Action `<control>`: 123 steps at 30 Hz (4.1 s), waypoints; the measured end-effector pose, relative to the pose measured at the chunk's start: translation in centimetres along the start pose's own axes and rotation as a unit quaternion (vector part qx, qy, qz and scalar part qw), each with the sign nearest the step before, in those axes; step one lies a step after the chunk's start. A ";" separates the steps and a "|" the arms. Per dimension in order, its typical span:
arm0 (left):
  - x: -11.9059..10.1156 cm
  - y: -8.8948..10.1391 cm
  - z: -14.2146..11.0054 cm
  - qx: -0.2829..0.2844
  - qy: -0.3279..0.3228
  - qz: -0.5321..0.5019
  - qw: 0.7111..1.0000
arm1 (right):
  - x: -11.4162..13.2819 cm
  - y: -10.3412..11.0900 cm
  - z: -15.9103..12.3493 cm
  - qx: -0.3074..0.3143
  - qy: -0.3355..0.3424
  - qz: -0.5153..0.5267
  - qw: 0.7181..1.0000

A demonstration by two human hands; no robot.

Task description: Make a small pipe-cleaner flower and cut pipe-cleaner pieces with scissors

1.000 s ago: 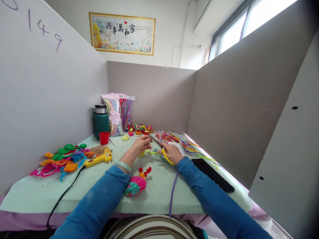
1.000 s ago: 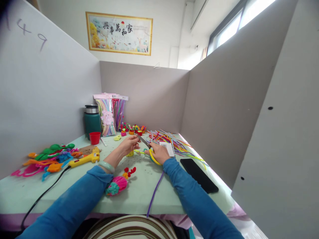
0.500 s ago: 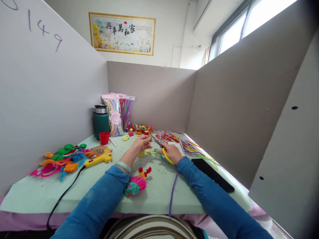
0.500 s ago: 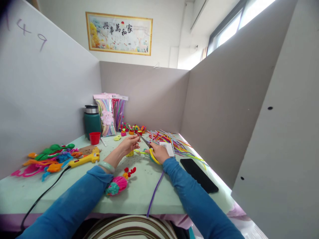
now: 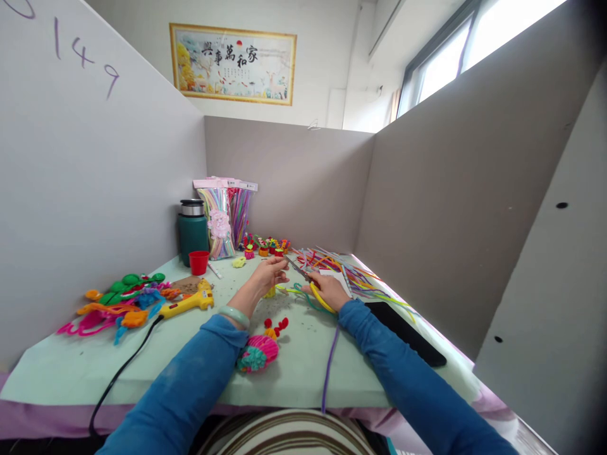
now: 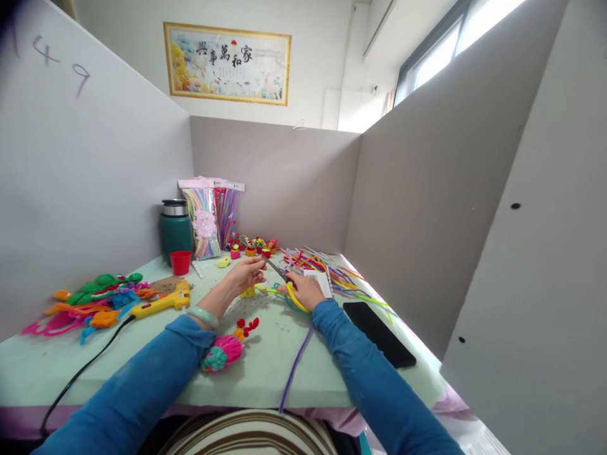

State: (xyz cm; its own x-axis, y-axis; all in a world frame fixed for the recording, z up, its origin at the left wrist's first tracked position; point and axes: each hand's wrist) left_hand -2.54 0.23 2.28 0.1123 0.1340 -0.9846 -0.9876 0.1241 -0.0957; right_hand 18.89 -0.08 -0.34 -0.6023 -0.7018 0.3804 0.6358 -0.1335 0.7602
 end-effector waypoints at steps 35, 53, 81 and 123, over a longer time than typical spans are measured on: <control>-0.4 0.0 -0.5 0.026 -0.024 0.086 0.996 | 0.5 0.9 -0.1 0.003 0.021 -0.038 0.999; -0.8 0.1 -0.5 0.004 0.055 -0.012 0.998 | -0.9 0.4 0.1 -0.041 -0.045 -0.040 0.997; -0.5 0.2 -0.3 -0.002 0.040 0.017 0.999 | -0.5 0.2 -0.1 -0.027 -0.038 -0.030 0.998; -0.3 0.6 0.3 -0.127 0.009 -0.018 0.992 | 2.5 1.1 0.2 -0.006 -0.065 0.369 0.927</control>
State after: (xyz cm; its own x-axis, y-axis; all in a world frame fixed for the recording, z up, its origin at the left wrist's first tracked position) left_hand -3.19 0.53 2.59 0.1475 0.1168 -0.9821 -0.9790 -0.1238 -0.1618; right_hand 17.95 -1.85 1.59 -0.0536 -0.5149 0.8556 0.9030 0.3408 0.2617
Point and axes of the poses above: each hand's wrist, its own z-axis towards the middle knuckle, its own y-axis out of the back of the hand, x = y × z, and after that the axes turned 15 degrees about z, right-handed
